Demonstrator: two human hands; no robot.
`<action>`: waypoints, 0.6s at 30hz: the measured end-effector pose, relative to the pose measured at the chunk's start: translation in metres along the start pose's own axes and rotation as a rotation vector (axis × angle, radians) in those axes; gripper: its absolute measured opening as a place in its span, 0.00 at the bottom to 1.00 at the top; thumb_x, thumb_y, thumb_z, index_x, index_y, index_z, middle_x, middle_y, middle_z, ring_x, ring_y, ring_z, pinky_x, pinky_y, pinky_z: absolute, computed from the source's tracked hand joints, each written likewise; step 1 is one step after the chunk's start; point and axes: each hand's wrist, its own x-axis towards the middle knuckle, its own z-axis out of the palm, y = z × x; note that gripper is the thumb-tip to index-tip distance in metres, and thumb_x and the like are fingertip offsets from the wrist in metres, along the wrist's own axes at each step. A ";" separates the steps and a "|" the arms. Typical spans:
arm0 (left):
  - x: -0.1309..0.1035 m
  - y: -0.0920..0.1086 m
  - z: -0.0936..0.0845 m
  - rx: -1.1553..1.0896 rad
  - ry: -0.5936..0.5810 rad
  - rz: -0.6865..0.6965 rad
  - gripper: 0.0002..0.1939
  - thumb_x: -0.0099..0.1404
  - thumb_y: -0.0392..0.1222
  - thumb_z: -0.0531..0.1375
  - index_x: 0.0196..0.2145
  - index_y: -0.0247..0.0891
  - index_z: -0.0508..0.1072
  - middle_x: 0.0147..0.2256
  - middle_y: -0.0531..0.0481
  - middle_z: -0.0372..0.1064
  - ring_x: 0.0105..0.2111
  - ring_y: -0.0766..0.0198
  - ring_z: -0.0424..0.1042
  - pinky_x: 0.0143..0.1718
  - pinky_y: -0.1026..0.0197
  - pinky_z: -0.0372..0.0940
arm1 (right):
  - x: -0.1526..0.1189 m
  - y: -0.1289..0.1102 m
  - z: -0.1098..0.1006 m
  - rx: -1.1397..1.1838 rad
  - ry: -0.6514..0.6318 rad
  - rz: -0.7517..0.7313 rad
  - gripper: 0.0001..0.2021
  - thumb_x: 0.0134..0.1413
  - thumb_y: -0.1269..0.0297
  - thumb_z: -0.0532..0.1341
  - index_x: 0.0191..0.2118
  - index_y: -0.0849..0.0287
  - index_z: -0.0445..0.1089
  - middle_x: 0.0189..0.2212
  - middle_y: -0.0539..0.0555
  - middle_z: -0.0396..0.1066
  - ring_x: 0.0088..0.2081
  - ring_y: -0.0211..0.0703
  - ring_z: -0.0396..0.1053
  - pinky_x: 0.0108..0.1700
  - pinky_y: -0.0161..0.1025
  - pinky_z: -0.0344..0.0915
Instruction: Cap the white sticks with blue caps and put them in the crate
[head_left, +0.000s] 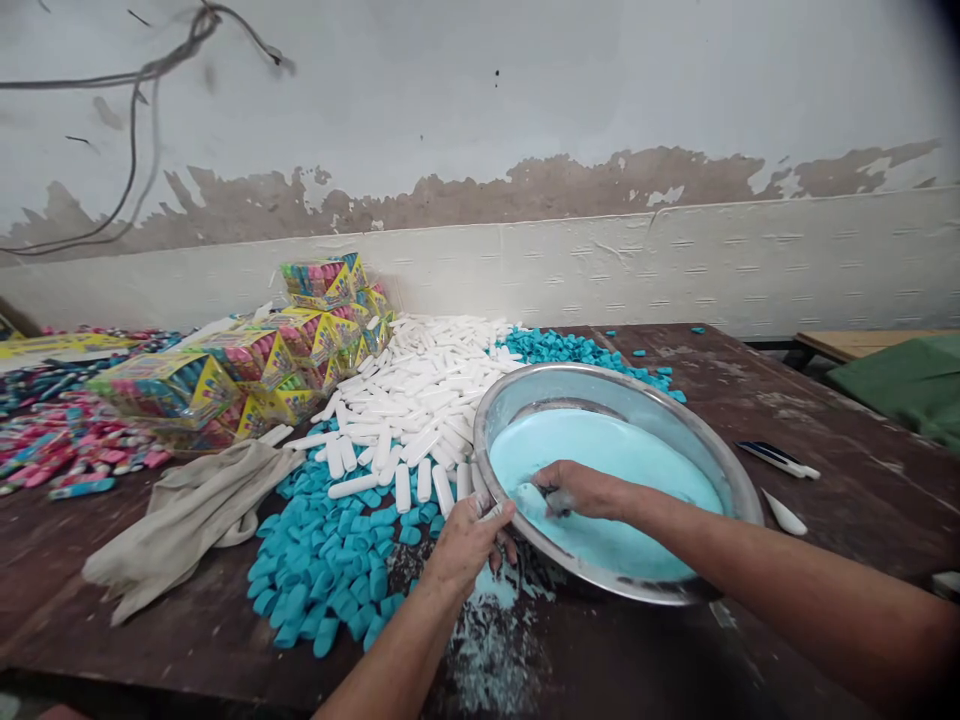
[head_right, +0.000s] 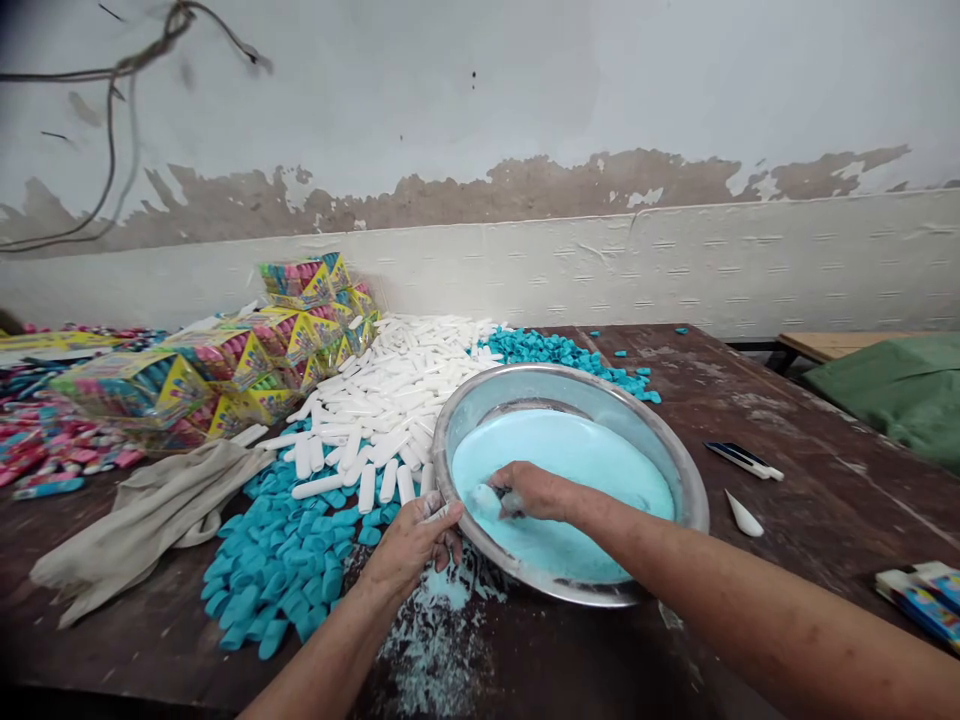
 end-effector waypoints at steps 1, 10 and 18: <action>0.000 0.000 0.000 -0.004 0.000 0.002 0.20 0.49 0.55 0.60 0.26 0.36 0.60 0.17 0.57 0.58 0.14 0.69 0.63 0.10 0.70 0.48 | -0.003 0.004 -0.004 0.045 -0.012 -0.024 0.09 0.42 0.72 0.54 0.32 0.63 0.69 0.23 0.46 0.69 0.26 0.35 0.65 0.27 0.28 0.60; 0.000 -0.001 0.000 -0.011 -0.001 0.002 0.19 0.50 0.54 0.60 0.25 0.36 0.59 0.16 0.58 0.57 0.14 0.68 0.63 0.11 0.70 0.48 | -0.016 0.001 -0.004 -0.296 0.038 0.133 0.10 0.37 0.82 0.53 0.18 0.67 0.68 0.22 0.59 0.72 0.31 0.47 0.71 0.36 0.40 0.60; 0.001 -0.001 -0.001 0.002 -0.018 0.011 0.21 0.49 0.57 0.60 0.27 0.35 0.62 0.18 0.56 0.60 0.14 0.68 0.63 0.10 0.69 0.47 | -0.005 -0.013 -0.002 -0.084 -0.027 0.011 0.11 0.40 0.76 0.54 0.31 0.62 0.70 0.28 0.48 0.73 0.33 0.39 0.69 0.33 0.30 0.62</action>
